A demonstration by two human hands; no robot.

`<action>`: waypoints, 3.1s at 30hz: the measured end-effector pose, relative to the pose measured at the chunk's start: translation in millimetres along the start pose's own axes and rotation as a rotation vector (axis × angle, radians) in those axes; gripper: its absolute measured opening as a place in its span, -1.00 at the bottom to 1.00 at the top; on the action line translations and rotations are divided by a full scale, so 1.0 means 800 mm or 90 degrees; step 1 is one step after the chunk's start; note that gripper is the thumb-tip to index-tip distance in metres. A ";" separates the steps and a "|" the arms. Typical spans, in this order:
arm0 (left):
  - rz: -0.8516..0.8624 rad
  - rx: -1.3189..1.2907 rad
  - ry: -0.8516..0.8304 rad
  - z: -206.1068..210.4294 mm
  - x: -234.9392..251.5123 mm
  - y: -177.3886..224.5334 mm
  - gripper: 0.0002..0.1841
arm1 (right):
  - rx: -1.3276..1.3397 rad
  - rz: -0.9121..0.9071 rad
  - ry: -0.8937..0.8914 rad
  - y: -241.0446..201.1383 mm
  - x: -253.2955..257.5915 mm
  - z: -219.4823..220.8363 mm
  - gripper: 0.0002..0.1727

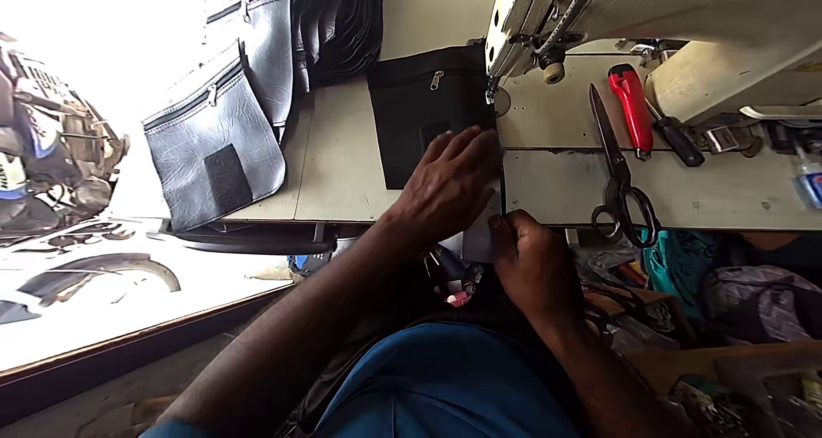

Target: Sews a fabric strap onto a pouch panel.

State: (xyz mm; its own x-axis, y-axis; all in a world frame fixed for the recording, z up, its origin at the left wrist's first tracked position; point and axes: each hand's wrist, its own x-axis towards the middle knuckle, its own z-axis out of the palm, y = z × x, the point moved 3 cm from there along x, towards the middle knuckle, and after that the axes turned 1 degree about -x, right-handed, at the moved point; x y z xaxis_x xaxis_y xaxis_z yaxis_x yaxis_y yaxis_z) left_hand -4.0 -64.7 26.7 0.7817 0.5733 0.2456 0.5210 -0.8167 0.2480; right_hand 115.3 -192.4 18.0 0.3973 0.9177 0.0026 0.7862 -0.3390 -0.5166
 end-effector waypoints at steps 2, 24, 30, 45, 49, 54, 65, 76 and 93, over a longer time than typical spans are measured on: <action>0.002 -0.019 0.013 0.020 -0.001 -0.013 -0.48 | -0.080 0.010 -0.042 0.000 0.005 -0.008 -0.56; 0.041 -0.130 0.056 0.023 -0.007 -0.015 -0.62 | -0.184 -0.052 0.048 -0.019 0.060 0.004 -0.45; 0.051 -0.115 0.066 0.023 -0.007 -0.014 -0.66 | -0.181 -0.074 0.043 -0.019 0.059 0.004 -0.52; 0.064 -0.124 0.071 0.021 -0.008 -0.016 -0.68 | -0.190 -0.063 -0.004 -0.021 0.058 -0.001 -0.43; 0.075 -0.121 0.062 0.022 -0.007 -0.016 -0.67 | -0.185 -0.029 -0.007 -0.023 0.051 0.000 -0.31; 0.092 -0.120 0.057 0.022 -0.007 -0.017 -0.66 | -0.271 -0.071 0.001 -0.027 0.045 0.006 -0.44; -0.009 -0.067 0.002 0.024 0.002 -0.010 -0.40 | -0.316 -0.127 -0.037 -0.028 0.036 0.002 -0.50; 0.026 0.000 -0.058 0.029 0.007 -0.007 -0.47 | -0.232 -0.170 0.020 -0.015 0.033 0.001 -0.53; 0.036 -0.005 -0.062 0.024 0.027 -0.031 -0.51 | -0.290 -0.141 0.012 -0.027 0.056 0.006 -0.46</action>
State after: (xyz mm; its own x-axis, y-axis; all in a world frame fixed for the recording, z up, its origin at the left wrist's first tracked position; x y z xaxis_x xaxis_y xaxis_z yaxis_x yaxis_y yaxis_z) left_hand 5.9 -33.3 8.1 0.8394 0.5170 0.1674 0.4728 -0.8467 0.2442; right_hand 114.1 -143.2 25.2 0.2031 0.9752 0.0880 0.9775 -0.1968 -0.0759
